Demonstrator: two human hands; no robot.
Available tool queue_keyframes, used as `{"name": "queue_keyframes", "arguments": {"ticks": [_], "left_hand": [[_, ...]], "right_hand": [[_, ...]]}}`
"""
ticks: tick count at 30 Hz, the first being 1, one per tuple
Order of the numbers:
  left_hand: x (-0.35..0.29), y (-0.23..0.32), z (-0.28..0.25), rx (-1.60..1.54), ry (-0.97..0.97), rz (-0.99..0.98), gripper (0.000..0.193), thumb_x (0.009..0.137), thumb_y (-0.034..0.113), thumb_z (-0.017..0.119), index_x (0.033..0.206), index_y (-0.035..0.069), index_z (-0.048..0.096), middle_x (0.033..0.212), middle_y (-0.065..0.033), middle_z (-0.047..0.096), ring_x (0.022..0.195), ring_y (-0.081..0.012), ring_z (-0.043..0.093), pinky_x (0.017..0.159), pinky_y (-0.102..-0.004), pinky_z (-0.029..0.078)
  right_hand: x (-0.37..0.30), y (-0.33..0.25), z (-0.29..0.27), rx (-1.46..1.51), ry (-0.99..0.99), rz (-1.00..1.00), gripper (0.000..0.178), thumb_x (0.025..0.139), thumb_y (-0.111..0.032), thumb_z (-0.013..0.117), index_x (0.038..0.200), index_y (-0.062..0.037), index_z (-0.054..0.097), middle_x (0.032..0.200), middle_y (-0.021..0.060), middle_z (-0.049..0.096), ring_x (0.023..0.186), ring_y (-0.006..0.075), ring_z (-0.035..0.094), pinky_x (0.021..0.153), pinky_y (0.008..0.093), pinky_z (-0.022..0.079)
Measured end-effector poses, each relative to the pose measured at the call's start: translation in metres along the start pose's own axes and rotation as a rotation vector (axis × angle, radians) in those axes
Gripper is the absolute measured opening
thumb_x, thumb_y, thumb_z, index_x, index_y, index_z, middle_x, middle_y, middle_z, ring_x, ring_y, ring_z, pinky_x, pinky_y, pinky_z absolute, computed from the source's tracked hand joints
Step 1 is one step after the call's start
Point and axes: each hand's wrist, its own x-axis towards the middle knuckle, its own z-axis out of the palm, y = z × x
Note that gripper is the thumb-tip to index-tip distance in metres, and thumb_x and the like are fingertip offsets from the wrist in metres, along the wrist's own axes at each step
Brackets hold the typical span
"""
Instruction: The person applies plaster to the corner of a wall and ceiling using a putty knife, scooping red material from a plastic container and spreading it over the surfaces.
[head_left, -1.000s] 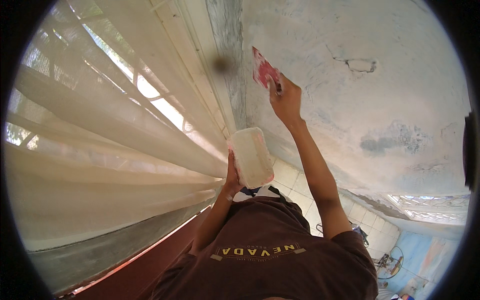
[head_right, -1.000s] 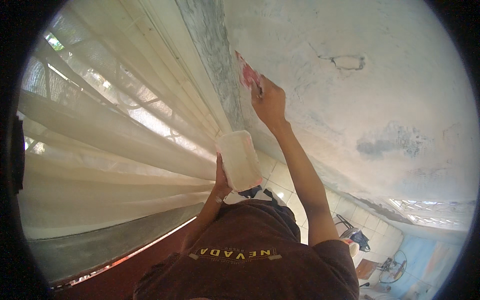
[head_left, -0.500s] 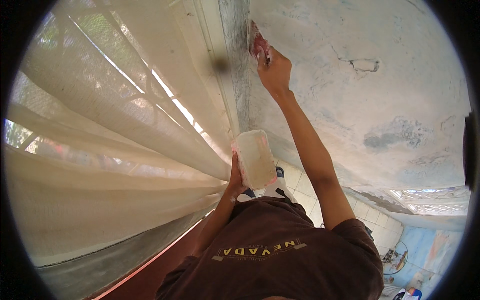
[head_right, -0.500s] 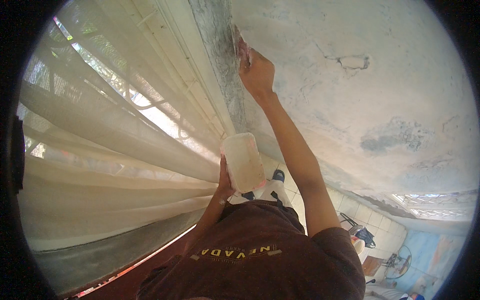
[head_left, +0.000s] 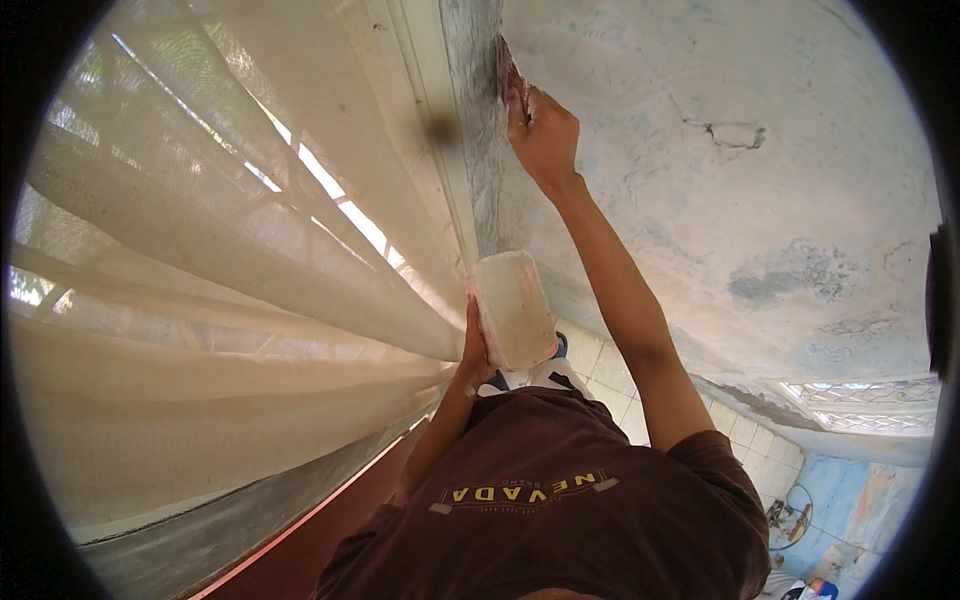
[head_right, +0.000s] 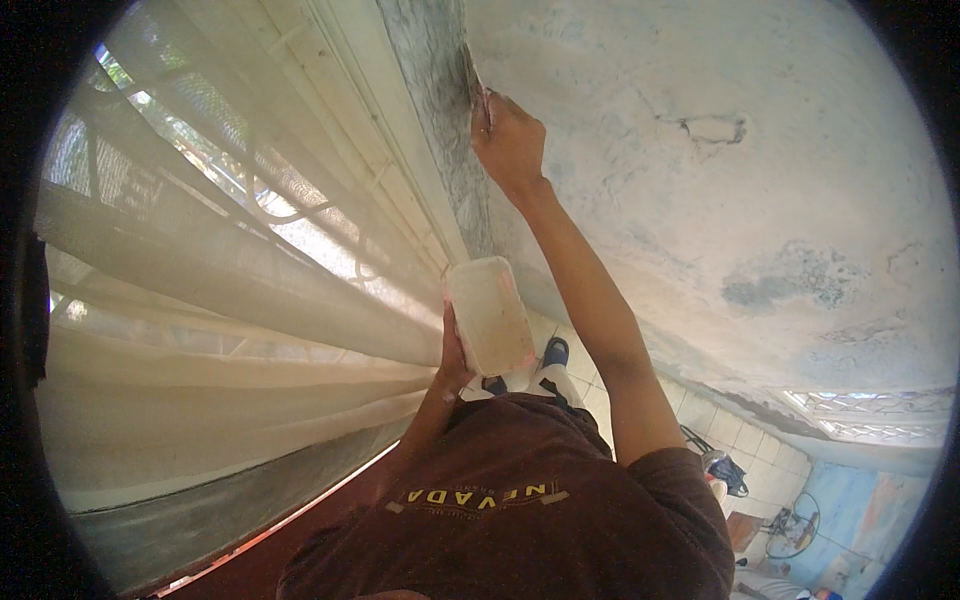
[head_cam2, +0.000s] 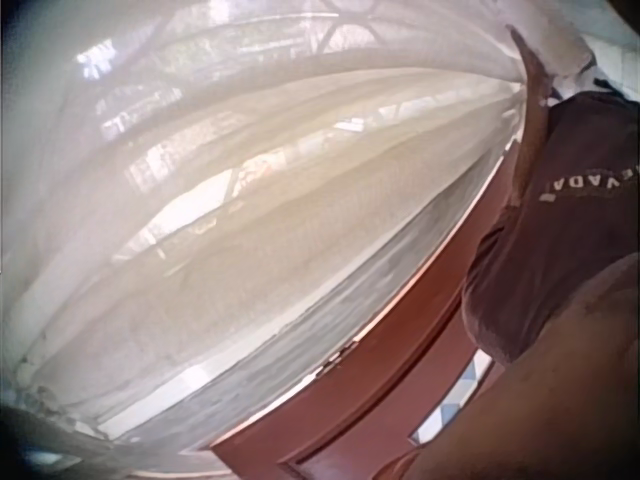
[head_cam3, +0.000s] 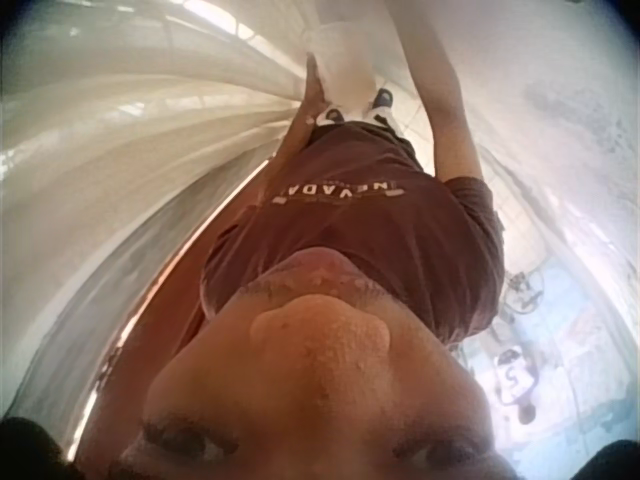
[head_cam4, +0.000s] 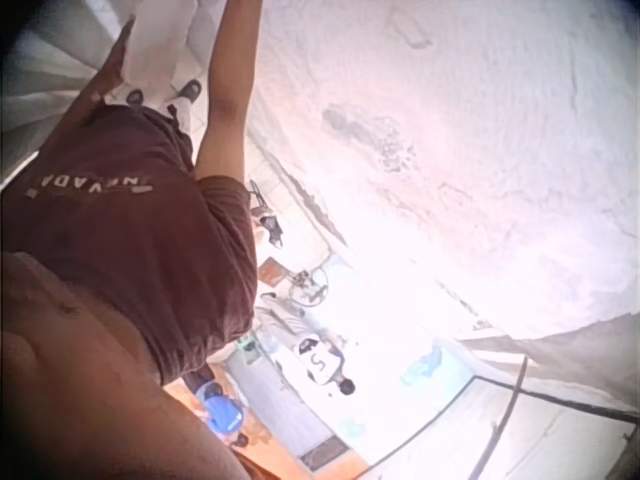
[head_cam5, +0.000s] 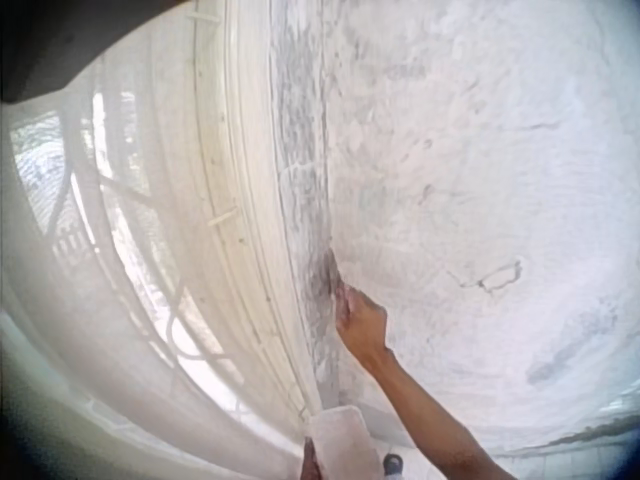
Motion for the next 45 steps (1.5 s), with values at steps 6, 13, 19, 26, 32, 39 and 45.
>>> {"name": "queue_keyframes", "arguments": {"ticks": [6, 13, 19, 26, 32, 39, 45], "left_hand": [[-0.001, 0.003, 0.008, -0.017, -0.057, -0.019, 0.089, 0.097, 0.077, 0.025, 0.156, 0.011, 0.031, 0.144, -0.0179, 0.052, 0.128, -0.0354, 0.057, 0.106, -0.0559, 0.049], [0.007, -0.007, -0.033, -0.046, 0.031, -0.029, 0.089, 0.097, 0.077, 0.025, 0.156, 0.010, 0.031, 0.144, -0.0185, 0.052, 0.128, -0.0358, 0.057, 0.107, -0.0560, 0.048], [0.006, -0.008, -0.037, 0.001, 0.132, 0.026, 0.085, 0.098, 0.075, 0.027, 0.156, 0.012, 0.032, 0.147, -0.0160, 0.051, 0.131, -0.0333, 0.056, 0.109, -0.0550, 0.046], [0.002, -0.004, -0.031, -0.040, 0.016, 0.009, 0.081, 0.101, 0.070, 0.031, 0.156, 0.012, 0.032, 0.149, -0.0127, 0.049, 0.134, -0.0287, 0.052, 0.111, -0.0460, 0.045], [0.006, -0.009, -0.049, -0.024, 0.060, 0.014, 0.083, 0.099, 0.073, 0.028, 0.155, 0.011, 0.032, 0.146, -0.0146, 0.051, 0.131, -0.0310, 0.055, 0.109, -0.0502, 0.047], [0.012, -0.006, -0.044, -0.024, 0.088, 0.012, 0.086, 0.098, 0.076, 0.026, 0.155, 0.011, 0.032, 0.144, -0.0164, 0.053, 0.128, -0.0335, 0.058, 0.107, -0.0551, 0.048], [0.009, -0.005, -0.046, 0.019, 0.109, 0.032, 0.088, 0.097, 0.076, 0.026, 0.155, 0.010, 0.032, 0.144, -0.0164, 0.052, 0.128, -0.0339, 0.057, 0.107, -0.0545, 0.048]], "right_hand": [[-0.005, 0.005, -0.001, 0.017, 0.044, 0.014, 0.010, 0.088, -0.009, 0.066, 0.082, -0.0018, 0.064, 0.069, 0.0179, 0.062, 0.057, 0.0362, 0.059, 0.055, 0.0419, 0.047], [-0.004, -0.001, 0.001, 0.011, 0.065, -0.011, 0.007, 0.087, -0.009, 0.066, 0.087, -0.0020, 0.066, 0.070, 0.0174, 0.063, 0.058, 0.0360, 0.060, 0.056, 0.0409, 0.048], [-0.004, 0.003, 0.000, -0.042, 0.031, 0.001, 0.006, 0.087, -0.009, 0.065, 0.088, -0.0030, 0.064, 0.072, 0.0171, 0.063, 0.060, 0.0368, 0.061, 0.056, 0.0426, 0.048], [-0.005, 0.001, -0.005, -0.074, 0.021, 0.029, 0.007, 0.088, -0.009, 0.065, 0.086, -0.0030, 0.063, 0.071, 0.0171, 0.063, 0.061, 0.0385, 0.061, 0.057, 0.0440, 0.048], [-0.002, 0.000, -0.008, -0.078, 0.016, 0.029, 0.010, 0.090, -0.012, 0.066, 0.085, -0.0032, 0.063, 0.074, 0.0176, 0.065, 0.061, 0.0373, 0.061, 0.056, 0.0428, 0.048], [0.004, 0.007, 0.005, -0.085, 0.126, -0.069, 0.013, 0.093, -0.014, 0.062, 0.098, -0.0034, 0.067, 0.083, 0.0156, 0.069, 0.065, 0.0357, 0.067, 0.055, 0.0439, 0.052], [-0.010, -0.001, -0.002, -0.043, 0.070, 0.006, 0.010, 0.091, -0.010, 0.066, 0.085, -0.0029, 0.063, 0.074, 0.0173, 0.063, 0.063, 0.0364, 0.062, 0.055, 0.0417, 0.048]]}}
